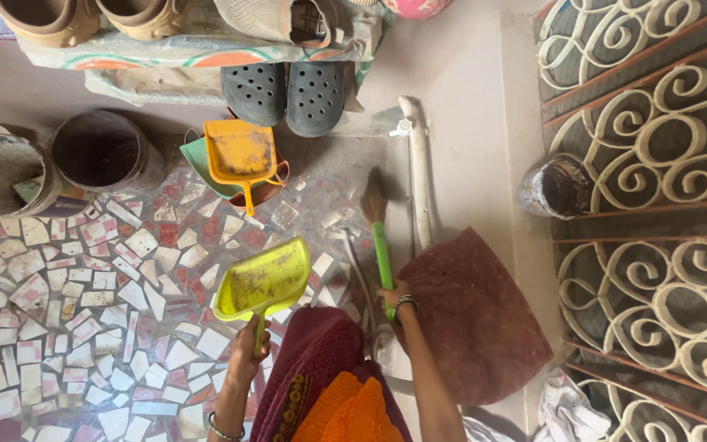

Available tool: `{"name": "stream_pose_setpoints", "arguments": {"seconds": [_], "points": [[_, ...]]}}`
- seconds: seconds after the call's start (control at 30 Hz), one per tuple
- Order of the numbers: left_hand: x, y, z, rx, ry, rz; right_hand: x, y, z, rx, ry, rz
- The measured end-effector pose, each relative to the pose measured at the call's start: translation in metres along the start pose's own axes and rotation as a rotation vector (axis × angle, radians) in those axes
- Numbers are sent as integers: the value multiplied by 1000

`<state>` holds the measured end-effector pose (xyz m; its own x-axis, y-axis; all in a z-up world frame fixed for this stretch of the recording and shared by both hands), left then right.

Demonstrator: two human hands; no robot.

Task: The person sweeps debris from a tiled floor using a handheld brush and a dustpan, moving several buckets and shoes to reach different areas, and eventually dumps the collected dust into a bucket.

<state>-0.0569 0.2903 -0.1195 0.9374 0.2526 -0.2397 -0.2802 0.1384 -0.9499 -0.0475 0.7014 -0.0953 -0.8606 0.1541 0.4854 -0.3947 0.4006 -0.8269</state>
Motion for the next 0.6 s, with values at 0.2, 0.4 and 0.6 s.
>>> {"name": "stream_pose_setpoints", "arguments": {"seconds": [0.2,0.4,0.6], "points": [[3,-3,-2,-11,-29,-30,-6,-26,42,-3,-819,-228],[2,-5,-16,-29,-75,14,-11,-43,11,-6,-662,-299],[2,-11,-36,-61,-141,15,-3,46,41,159,184,-5]]}}
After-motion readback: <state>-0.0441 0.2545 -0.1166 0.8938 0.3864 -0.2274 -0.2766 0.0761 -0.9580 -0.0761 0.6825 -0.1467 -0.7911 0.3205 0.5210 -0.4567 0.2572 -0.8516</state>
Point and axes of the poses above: each hand's wrist, its own y-axis towards the middle knuckle, its own z-axis out of the palm, x = y × z, the point moved 10 cm from there along y, towards the middle knuckle, and after that the axes turned 2 degrees about y, right-handed, at the moved point
